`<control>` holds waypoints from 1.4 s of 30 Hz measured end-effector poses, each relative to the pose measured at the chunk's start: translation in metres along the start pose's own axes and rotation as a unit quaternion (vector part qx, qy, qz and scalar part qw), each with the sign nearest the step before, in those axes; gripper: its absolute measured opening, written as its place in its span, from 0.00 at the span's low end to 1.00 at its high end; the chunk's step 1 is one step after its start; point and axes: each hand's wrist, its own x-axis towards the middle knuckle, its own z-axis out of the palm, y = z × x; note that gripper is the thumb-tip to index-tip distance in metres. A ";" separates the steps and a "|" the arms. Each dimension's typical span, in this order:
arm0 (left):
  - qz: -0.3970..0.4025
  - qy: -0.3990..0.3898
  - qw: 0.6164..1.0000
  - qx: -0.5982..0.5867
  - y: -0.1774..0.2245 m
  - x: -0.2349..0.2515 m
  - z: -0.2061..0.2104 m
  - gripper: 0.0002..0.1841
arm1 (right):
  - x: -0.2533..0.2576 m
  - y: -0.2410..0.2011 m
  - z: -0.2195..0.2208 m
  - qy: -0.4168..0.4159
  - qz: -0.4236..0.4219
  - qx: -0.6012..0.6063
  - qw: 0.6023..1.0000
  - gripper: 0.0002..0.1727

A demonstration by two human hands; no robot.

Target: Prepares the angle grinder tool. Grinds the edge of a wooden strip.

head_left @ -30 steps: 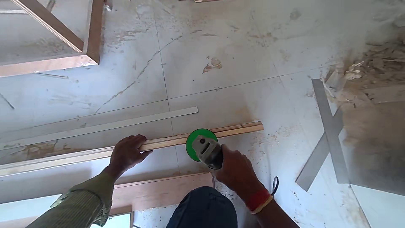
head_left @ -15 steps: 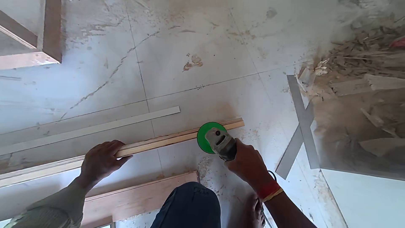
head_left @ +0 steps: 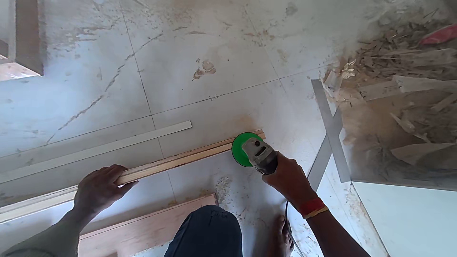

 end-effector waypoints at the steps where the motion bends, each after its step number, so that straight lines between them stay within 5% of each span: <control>1: 0.000 0.003 1.000 -0.001 -0.001 0.000 0.000 0.30 | 0.002 0.002 -0.001 0.006 0.002 0.006 1.000 0.28; 12: -0.031 -0.058 0.998 0.020 0.010 0.007 -0.012 0.24 | 0.007 0.041 -0.015 0.105 -0.014 0.059 0.993 0.26; 20: -0.044 -0.077 0.996 0.021 0.015 0.008 -0.016 0.21 | -0.030 -0.102 0.029 -0.082 -0.140 -0.044 0.986 0.29; 25: -0.035 -0.057 0.998 0.018 0.014 0.005 -0.015 0.21 | -0.038 -0.149 0.057 -0.151 -0.198 -0.077 0.965 0.25; 42: -0.008 -0.017 1.000 0.007 0.005 0.002 -0.005 0.24 | -0.014 -0.072 0.023 -0.081 -0.045 -0.061 0.994 0.29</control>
